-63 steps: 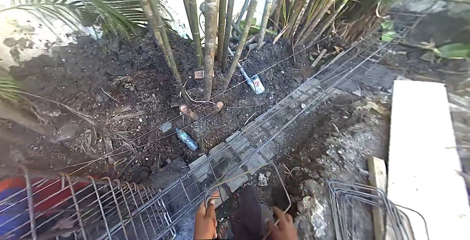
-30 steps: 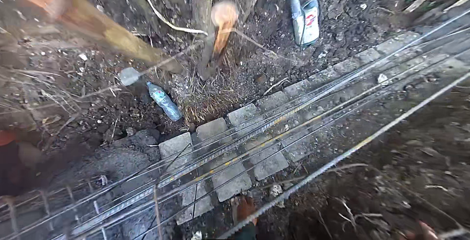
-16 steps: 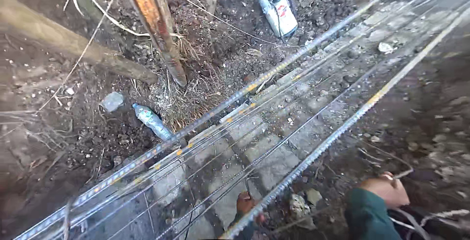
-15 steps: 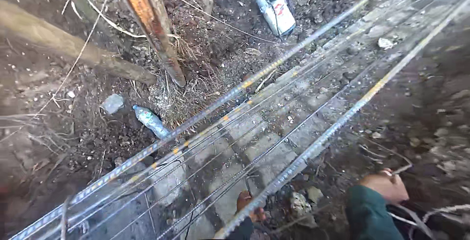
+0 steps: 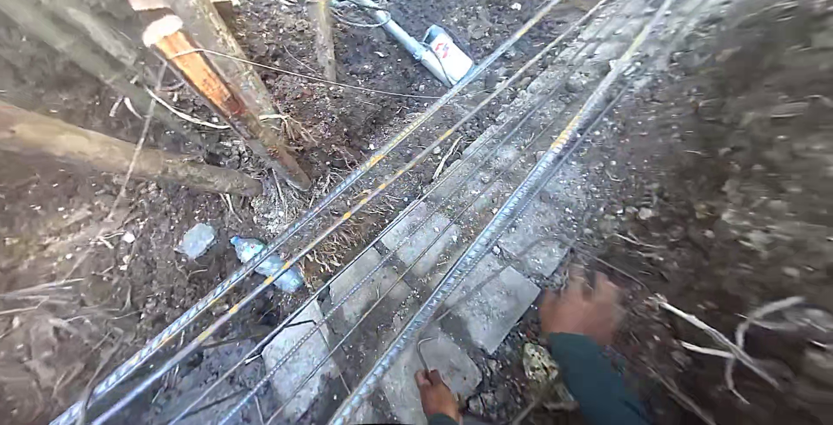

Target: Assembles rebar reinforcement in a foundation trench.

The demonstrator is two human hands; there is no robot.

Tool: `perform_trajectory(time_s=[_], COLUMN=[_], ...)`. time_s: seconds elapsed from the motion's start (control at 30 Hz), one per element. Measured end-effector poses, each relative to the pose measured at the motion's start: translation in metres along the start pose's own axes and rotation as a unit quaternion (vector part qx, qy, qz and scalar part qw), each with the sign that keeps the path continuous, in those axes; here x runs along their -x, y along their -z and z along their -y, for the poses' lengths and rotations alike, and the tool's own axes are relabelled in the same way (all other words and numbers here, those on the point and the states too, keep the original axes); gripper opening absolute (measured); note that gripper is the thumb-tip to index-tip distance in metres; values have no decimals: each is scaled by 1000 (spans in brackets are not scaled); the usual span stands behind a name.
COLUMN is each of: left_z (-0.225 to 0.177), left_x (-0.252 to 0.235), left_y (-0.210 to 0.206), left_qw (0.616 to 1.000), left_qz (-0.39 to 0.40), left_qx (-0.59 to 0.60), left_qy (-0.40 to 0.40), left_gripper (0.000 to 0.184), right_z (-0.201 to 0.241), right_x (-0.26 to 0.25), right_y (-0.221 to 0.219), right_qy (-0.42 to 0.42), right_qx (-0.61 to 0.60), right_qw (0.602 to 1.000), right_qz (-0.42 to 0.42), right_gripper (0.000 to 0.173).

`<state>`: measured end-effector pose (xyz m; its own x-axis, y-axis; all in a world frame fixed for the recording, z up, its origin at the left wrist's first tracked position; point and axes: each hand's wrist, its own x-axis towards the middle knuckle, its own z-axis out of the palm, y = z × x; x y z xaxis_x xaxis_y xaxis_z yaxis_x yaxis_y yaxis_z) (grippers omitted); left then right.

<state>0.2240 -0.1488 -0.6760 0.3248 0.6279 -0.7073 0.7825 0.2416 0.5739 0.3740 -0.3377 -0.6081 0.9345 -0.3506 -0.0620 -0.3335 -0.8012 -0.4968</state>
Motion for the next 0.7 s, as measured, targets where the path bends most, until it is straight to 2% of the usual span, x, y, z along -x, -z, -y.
perform_trajectory(time_s=[0.03,0.1,0.13,0.2,0.3,0.4,0.6,0.7], left_z=[3,4,3,1,3,1,-18,-24], left_x=[-1,-1,0,1,4,11,25,23], left_y=[1,5,6,6,11,18,43,55], left_qw=[1000,1000,999,997,992,985,975,981], left_qz=[-5,-7,-4,8,21,42,38,-4], left_qx=[4,23,36,74,127,165,212,176], left_qy=[0,-2,-2,-6,-16,-32,-50,-77], left_gripper=[40,39,37,34,26,21,20,22], right_z=[16,40,43,41,42,52,69,80], right_x=[7,17,22,32,41,29,30,40], right_y=[-11,-52,-76,-115,-132,-132,-146,-154], right_qy=[68,158,188,231,258,227,141,91], right_qx=[27,63,71,81,81,93,99,70], right_qw=[995,959,941,919,923,932,951,963], right_qz=[70,228,273,308,274,267,258,243], right_gripper=[53,52,52,51,47,49,69,92])
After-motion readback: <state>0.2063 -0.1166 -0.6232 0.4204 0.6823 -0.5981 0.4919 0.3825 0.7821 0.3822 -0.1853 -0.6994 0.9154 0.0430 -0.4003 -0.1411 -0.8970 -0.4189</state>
